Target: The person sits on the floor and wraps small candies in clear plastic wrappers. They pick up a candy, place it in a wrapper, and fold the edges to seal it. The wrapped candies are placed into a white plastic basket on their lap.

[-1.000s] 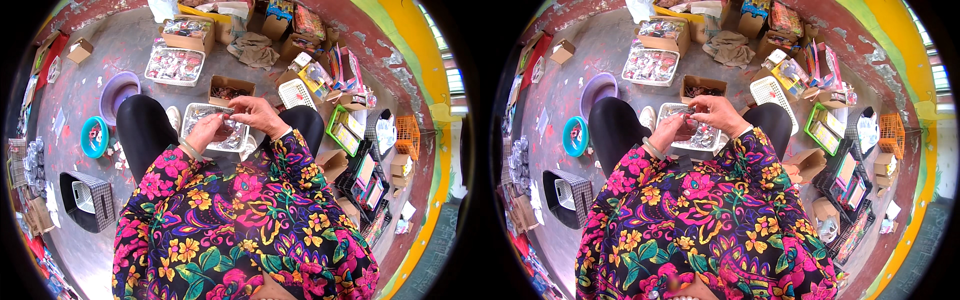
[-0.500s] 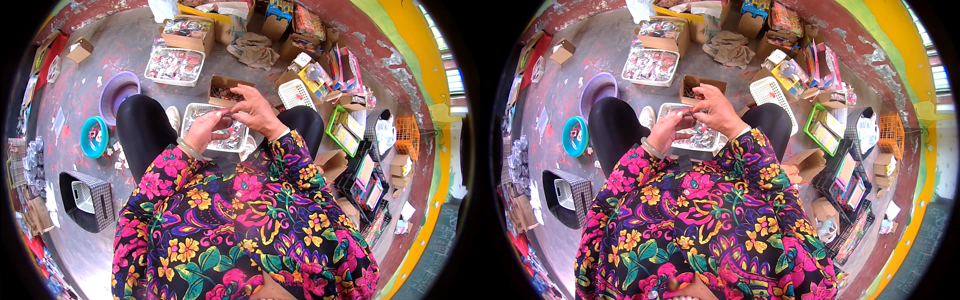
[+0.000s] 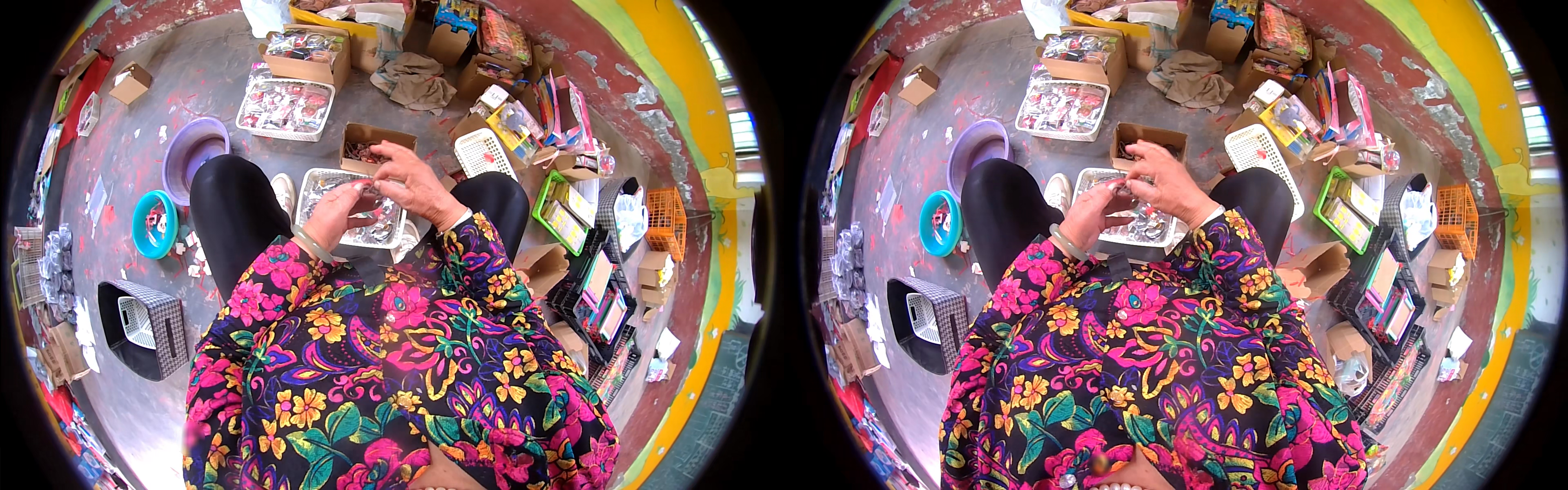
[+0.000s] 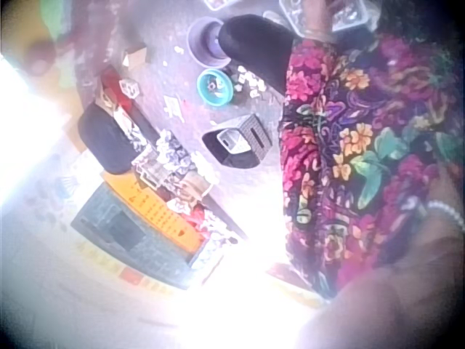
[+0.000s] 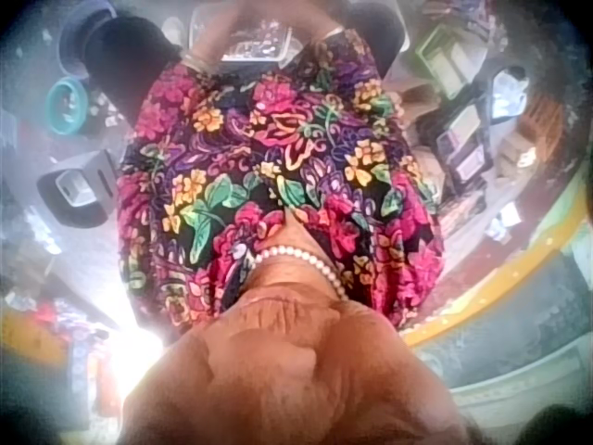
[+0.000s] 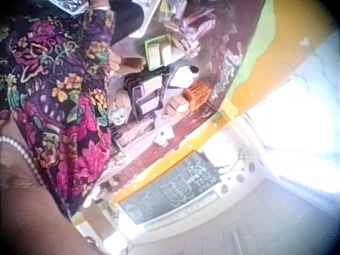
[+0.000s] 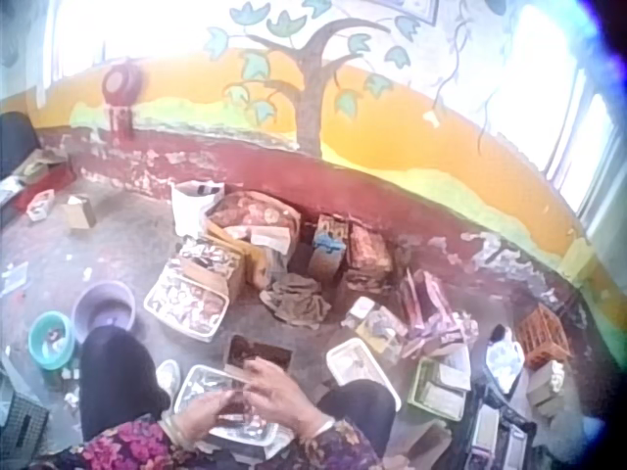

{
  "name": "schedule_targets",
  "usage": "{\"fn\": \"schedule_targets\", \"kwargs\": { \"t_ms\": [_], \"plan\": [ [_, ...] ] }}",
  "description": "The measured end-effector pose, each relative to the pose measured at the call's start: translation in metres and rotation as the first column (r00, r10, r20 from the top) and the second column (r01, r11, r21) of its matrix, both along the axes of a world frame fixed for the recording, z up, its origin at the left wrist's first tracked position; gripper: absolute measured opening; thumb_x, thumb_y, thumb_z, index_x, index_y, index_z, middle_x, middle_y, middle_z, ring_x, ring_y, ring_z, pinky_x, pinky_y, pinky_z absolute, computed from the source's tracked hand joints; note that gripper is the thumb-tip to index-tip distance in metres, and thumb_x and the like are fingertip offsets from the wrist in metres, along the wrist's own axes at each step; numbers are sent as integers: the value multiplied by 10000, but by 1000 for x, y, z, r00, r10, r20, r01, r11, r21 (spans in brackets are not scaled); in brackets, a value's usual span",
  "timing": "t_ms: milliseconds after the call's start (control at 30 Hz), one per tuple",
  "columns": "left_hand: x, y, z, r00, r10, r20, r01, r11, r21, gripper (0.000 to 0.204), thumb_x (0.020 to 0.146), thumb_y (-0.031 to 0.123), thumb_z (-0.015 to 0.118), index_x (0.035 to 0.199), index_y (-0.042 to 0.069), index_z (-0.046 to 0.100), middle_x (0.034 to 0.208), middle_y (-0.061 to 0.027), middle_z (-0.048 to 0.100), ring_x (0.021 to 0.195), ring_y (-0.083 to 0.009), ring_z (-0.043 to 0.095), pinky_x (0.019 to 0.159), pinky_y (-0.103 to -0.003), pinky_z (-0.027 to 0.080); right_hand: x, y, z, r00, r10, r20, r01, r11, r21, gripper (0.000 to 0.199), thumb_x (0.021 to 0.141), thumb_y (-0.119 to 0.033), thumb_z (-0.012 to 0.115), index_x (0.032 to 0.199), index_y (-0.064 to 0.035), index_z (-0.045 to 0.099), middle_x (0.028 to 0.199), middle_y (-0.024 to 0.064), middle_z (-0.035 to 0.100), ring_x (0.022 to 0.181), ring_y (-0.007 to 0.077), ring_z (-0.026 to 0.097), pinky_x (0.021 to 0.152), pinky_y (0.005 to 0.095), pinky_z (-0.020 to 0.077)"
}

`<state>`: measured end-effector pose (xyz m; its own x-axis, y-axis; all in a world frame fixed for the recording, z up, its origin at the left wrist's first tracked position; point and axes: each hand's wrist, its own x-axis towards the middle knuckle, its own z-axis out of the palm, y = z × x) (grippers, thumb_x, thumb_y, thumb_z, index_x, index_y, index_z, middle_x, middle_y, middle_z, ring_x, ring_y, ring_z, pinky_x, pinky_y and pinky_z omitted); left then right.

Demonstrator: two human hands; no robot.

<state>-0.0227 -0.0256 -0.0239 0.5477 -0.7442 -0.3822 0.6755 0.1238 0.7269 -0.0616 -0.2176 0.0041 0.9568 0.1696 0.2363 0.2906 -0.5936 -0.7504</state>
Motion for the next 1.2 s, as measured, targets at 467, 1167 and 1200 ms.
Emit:
{"fn": "schedule_targets", "kwargs": {
  "t_ms": [467,1167,1200],
  "plan": [
    [2,2,3,993,-53,106,56,998,-27,385,939,279,393,1235,43,467,1077,-81,571,963,-166,573,845,-318,468,-4,1,5,984,149,-99,-160,981,-111,302,644,-238,721,893,-77,659,1291,132,456,1292,330,278,1045,419,256],
    [-4,-1,0,980,-135,144,126,990,69,423,933,326,408,1249,52,472,1100,-76,560,988,-175,560,809,-355,493,-8,3,-2,945,203,-258,-262,940,-219,370,593,-212,680,934,-68,676,1323,157,414,1287,383,256,1044,431,262],
    [-4,-2,1,986,-124,115,115,990,82,417,932,323,410,1242,53,477,1102,-72,559,987,-174,559,805,-355,494,-8,4,-3,943,202,-263,-260,943,-207,366,603,-217,695,938,-70,673,1329,160,410,1292,371,257,1048,420,260]
  ]
}}
